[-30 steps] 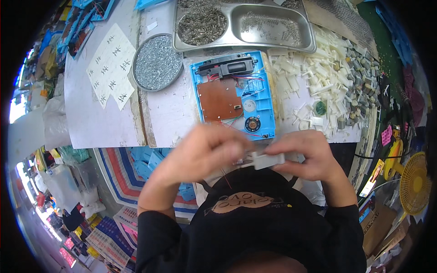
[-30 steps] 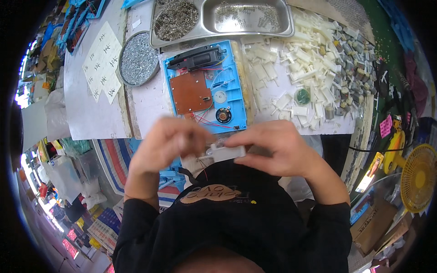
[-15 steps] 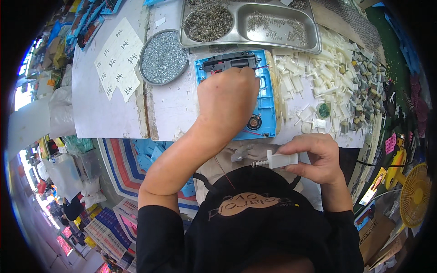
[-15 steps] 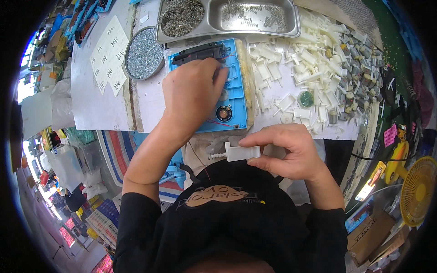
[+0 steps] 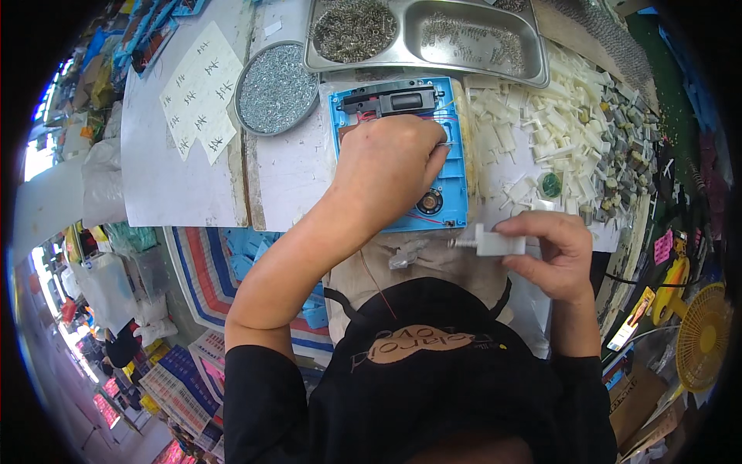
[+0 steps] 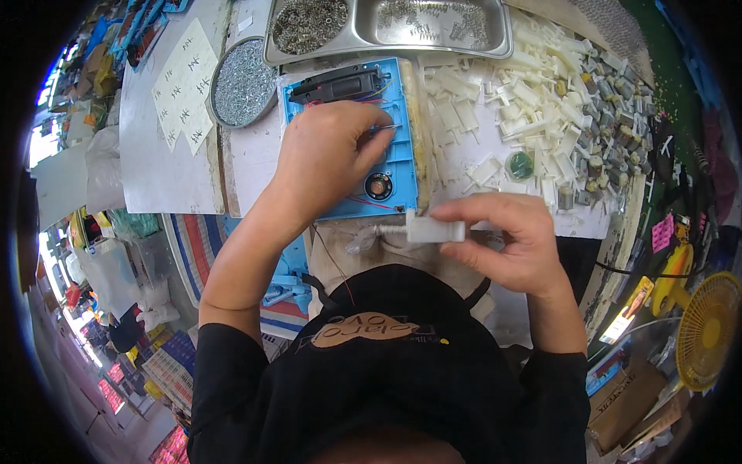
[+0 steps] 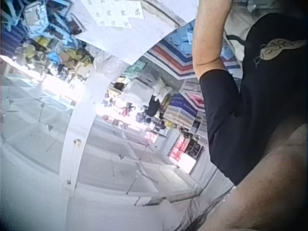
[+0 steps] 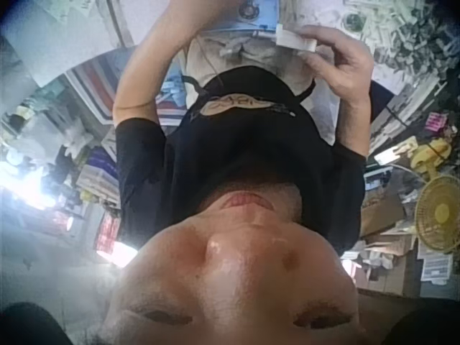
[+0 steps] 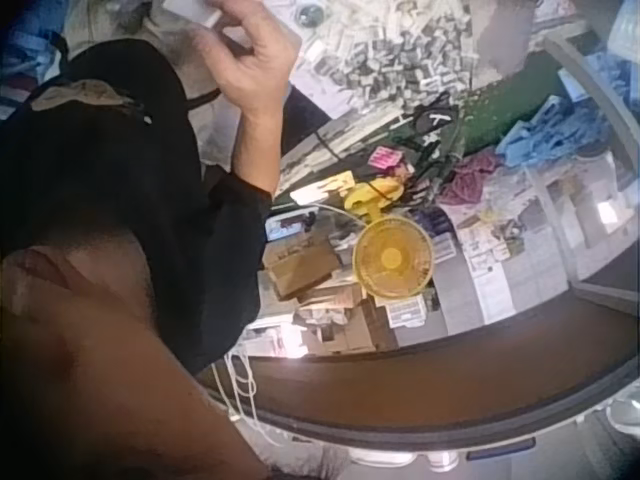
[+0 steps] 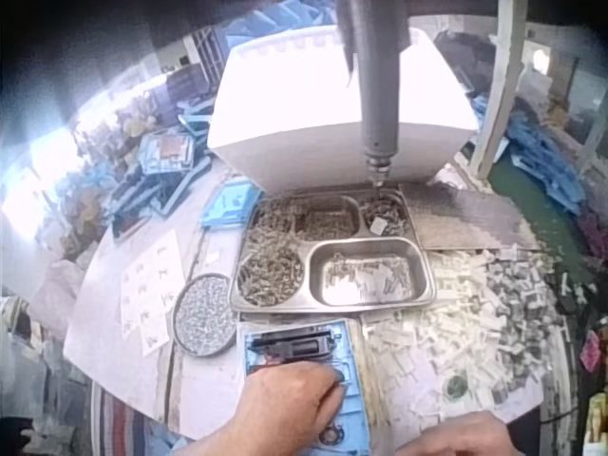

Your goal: Soldering components and assembling a blue plastic electronic device housing using an electric screwdriver.

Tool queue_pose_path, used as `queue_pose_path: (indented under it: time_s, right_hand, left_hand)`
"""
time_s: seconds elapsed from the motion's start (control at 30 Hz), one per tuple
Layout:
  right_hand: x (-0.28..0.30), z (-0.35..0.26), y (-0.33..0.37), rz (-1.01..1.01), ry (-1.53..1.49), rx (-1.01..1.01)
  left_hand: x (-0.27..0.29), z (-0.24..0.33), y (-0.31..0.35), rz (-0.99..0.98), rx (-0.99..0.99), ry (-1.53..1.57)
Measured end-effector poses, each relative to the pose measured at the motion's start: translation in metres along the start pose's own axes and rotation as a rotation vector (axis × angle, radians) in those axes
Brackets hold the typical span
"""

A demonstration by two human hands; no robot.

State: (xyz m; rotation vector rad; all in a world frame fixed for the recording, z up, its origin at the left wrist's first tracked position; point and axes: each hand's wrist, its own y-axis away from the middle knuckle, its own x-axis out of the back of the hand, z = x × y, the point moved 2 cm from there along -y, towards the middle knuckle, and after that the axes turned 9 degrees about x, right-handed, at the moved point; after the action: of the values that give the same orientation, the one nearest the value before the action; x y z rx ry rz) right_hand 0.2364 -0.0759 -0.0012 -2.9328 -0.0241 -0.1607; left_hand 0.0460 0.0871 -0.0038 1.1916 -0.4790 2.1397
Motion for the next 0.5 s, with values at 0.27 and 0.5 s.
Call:
queue_pose_path:
  time_s: [0.27,0.5]
  right_hand:
    - [0.005,-0.007,-0.056,-0.063,0.67,0.305]
    - [-0.019,-0.017,-0.093,-0.291,0.816,0.414]
  left_hand:
    - [0.009,-0.022,0.027,0.186,0.077,0.393]
    - [0.002,-0.028,0.037,0.242,0.115,0.525]
